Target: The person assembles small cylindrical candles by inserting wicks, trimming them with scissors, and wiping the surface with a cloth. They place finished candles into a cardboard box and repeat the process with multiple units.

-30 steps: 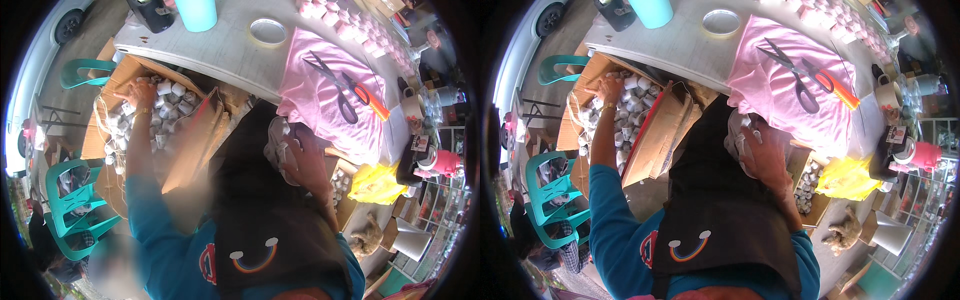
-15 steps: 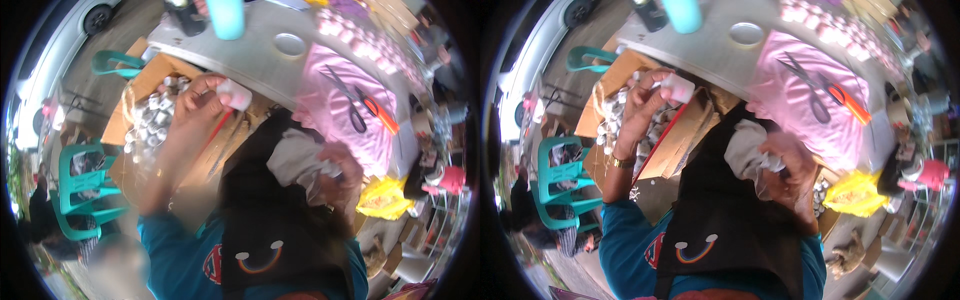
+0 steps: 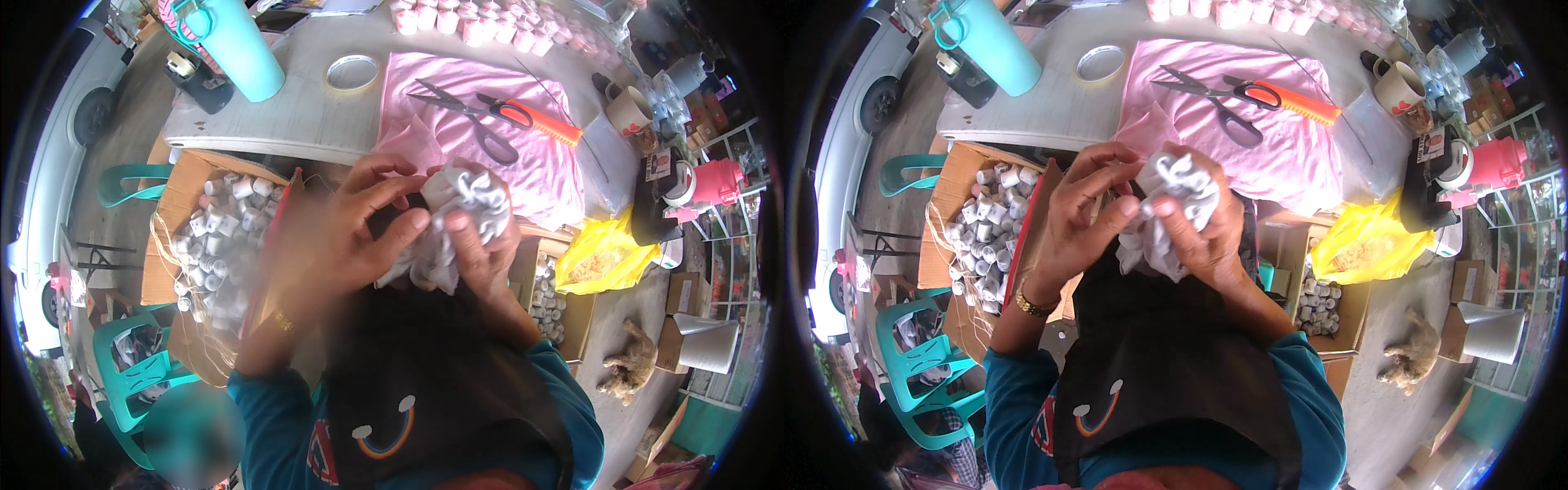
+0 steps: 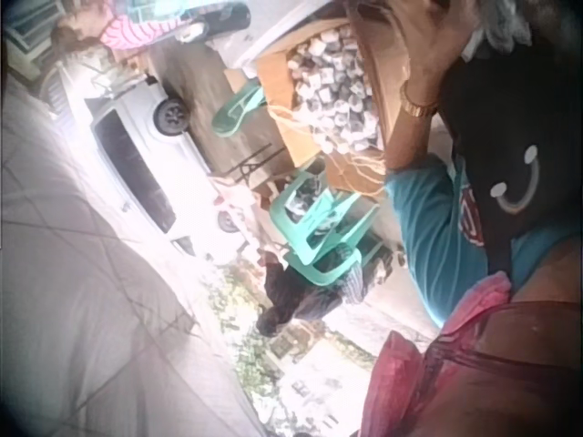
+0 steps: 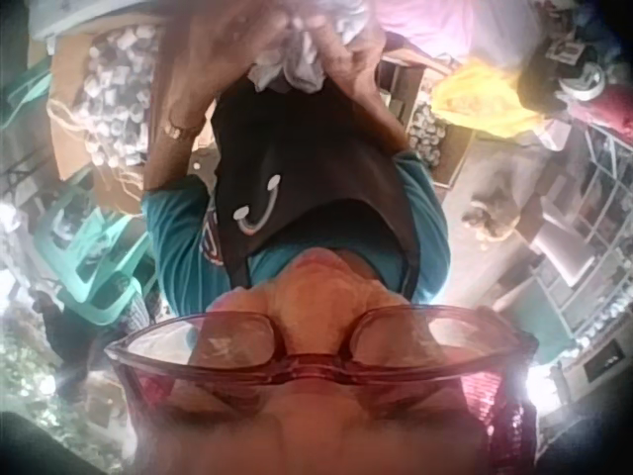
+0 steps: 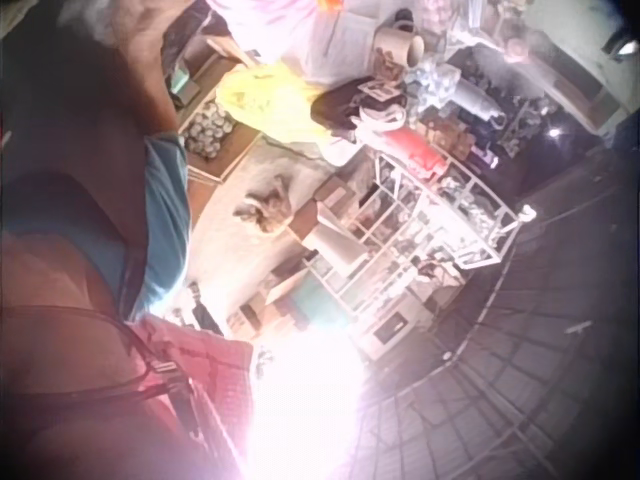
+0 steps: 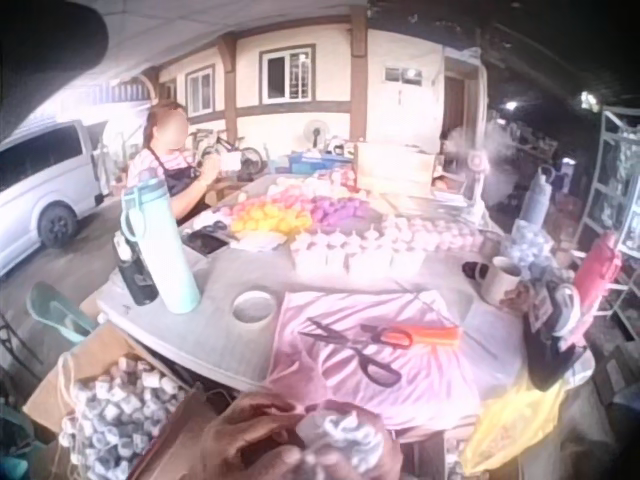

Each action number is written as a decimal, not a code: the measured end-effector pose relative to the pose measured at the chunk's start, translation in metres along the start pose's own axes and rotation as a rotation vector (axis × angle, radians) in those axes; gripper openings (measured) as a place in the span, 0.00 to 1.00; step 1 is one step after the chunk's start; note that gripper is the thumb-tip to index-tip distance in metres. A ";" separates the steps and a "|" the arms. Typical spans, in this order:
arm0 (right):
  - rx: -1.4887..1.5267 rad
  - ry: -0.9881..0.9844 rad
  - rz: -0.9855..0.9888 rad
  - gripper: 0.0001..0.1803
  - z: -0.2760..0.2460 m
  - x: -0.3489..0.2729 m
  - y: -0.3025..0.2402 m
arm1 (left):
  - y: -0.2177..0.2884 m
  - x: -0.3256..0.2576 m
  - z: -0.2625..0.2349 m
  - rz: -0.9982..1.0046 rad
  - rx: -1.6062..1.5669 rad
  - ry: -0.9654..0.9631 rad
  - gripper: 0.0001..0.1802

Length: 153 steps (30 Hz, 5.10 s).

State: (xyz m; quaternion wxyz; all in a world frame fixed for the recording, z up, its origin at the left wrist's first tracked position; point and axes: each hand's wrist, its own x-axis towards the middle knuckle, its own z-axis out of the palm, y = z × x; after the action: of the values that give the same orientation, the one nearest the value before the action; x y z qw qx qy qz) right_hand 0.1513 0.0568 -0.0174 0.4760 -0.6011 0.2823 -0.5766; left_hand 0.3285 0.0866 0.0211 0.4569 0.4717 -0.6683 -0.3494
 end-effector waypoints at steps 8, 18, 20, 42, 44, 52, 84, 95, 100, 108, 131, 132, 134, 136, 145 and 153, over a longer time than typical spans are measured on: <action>0.128 0.350 0.261 0.29 -0.014 0.001 0.020 | -0.026 0.011 0.054 0.049 -0.114 0.185 0.24; -0.135 0.333 0.125 0.15 -0.016 0.010 0.016 | -0.032 0.003 0.059 -0.062 -0.569 0.249 0.29; 0.170 0.486 0.323 0.14 -0.018 0.010 0.003 | -0.035 0.002 0.058 -0.057 -0.294 0.310 0.27; -0.260 -0.142 -0.123 0.26 -0.005 0.016 -0.005 | -0.033 0.012 0.058 0.094 -0.231 0.209 0.31; -0.369 -0.173 -0.341 0.22 -0.007 0.019 0.004 | -0.032 0.004 0.053 -0.131 -0.615 0.074 0.32; -0.601 -0.178 -0.505 0.25 -0.015 -0.002 0.021 | -0.026 -0.019 0.021 -0.218 -0.540 0.024 0.42; -0.306 -0.789 -0.224 0.07 0.145 0.062 0.069 | -0.054 -0.146 -0.188 -0.633 0.973 0.501 0.07; -0.404 -0.757 -0.135 0.08 0.117 0.062 0.061 | -0.189 -0.102 -0.129 -0.319 1.506 -0.061 0.04; -0.325 -0.673 -0.112 0.09 0.116 0.062 0.050 | -0.126 -0.083 -0.151 -0.421 0.947 0.102 0.05; -0.136 -0.721 0.183 0.08 0.128 0.055 0.017 | -0.012 -0.044 -0.148 0.004 0.777 0.034 0.02; -1.350 0.811 -0.300 0.15 -0.241 -0.042 -0.087 | -0.120 -0.123 -0.193 -0.174 1.174 0.007 0.07; -1.485 0.710 -0.372 0.15 -0.240 -0.043 -0.091 | -0.118 -0.120 -0.190 -0.166 1.218 -0.018 0.07; -1.613 0.347 -0.284 0.20 -0.224 -0.039 -0.102 | -0.112 -0.115 -0.185 -0.141 1.208 0.023 0.07; -1.338 0.285 -0.096 0.24 -0.182 -0.039 -0.111 | -0.103 -0.114 -0.179 -0.077 1.197 0.075 0.07; -0.186 -0.832 -0.008 0.26 0.123 0.011 0.034 | -0.081 -0.119 -0.185 -0.125 1.035 0.058 0.08; -0.126 -0.906 0.229 0.12 0.172 0.023 0.059 | -0.076 -0.135 -0.198 -0.208 0.770 0.047 0.08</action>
State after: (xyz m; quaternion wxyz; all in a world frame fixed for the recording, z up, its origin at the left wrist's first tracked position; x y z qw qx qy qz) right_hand 0.3327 0.0561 -0.0404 0.5745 -0.7848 0.1452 -0.1819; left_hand 0.5568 0.1843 -0.0187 0.2238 0.6815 -0.6885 -0.1068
